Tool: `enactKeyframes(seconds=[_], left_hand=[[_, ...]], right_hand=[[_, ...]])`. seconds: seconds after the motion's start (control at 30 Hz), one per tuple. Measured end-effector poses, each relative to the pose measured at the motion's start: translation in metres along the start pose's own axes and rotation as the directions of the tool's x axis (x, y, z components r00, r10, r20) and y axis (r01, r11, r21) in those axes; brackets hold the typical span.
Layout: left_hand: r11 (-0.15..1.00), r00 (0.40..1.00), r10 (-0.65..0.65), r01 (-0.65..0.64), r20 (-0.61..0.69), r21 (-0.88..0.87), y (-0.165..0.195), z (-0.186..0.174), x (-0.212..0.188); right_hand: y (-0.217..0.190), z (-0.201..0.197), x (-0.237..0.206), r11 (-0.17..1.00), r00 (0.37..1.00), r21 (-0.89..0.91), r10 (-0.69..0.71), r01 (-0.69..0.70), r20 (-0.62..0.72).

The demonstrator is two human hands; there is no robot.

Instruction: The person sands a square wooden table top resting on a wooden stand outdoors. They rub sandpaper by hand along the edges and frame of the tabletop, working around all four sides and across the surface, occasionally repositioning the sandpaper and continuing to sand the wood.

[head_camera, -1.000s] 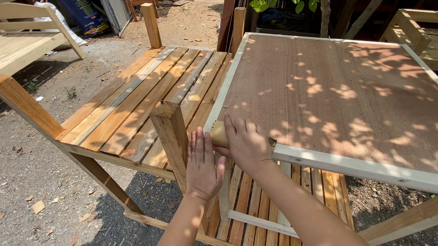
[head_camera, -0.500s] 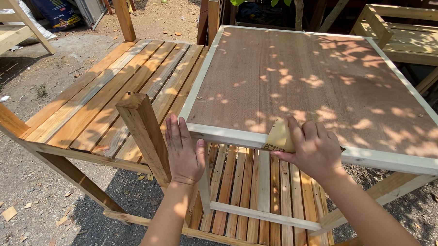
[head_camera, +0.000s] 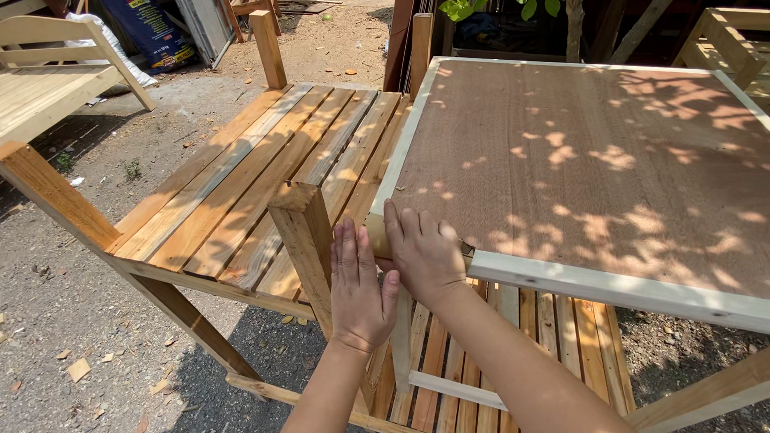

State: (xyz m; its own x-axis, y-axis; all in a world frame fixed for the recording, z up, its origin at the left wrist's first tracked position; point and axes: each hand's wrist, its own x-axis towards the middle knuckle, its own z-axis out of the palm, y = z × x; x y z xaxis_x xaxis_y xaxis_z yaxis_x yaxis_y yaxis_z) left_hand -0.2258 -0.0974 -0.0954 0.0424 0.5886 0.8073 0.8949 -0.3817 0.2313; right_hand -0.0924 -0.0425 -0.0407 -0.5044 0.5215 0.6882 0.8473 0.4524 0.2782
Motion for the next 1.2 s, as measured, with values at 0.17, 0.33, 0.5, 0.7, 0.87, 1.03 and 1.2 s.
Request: enactKeyframes(seconds=[0.17,0.33,0.5,0.7,0.87,1.03,1.2], left_hand=[[1.000,1.000,-0.015,0.015,0.004,0.003,0.006,0.009,0.004],[0.998,0.997,-0.030,0.026,0.068,0.057,0.023,0.028,0.011],[0.998,0.994,-0.034,0.028,0.105,0.063,0.064,0.054,0.013],[0.987,0.991,-0.049,0.029,0.126,0.157,0.127,0.091,0.016],[0.978,0.990,0.026,-0.054,0.139,0.202,0.170,0.106,0.016],[0.956,0.986,0.003,-0.051,0.166,0.288,0.182,0.100,0.018],[0.950,0.984,0.009,-0.063,0.176,0.305,0.173,0.098,0.020]], right_hand=[[0.004,-0.003,-0.003,0.998,0.994,-0.059,-0.019,0.025,0.105],[0.049,-0.031,-0.031,0.997,1.000,0.077,-0.024,0.024,0.000],[0.110,-0.052,-0.073,0.999,0.992,-0.031,-0.024,0.028,0.123],[0.197,-0.077,-0.134,0.991,0.993,-0.128,-0.019,0.033,0.113],[0.271,-0.102,-0.185,0.978,0.991,-0.200,-0.035,0.060,0.127],[0.339,-0.140,-0.230,0.976,0.996,-0.210,-0.046,0.062,0.080],[0.367,-0.150,-0.250,0.998,1.000,-0.066,-0.009,0.009,0.000]])
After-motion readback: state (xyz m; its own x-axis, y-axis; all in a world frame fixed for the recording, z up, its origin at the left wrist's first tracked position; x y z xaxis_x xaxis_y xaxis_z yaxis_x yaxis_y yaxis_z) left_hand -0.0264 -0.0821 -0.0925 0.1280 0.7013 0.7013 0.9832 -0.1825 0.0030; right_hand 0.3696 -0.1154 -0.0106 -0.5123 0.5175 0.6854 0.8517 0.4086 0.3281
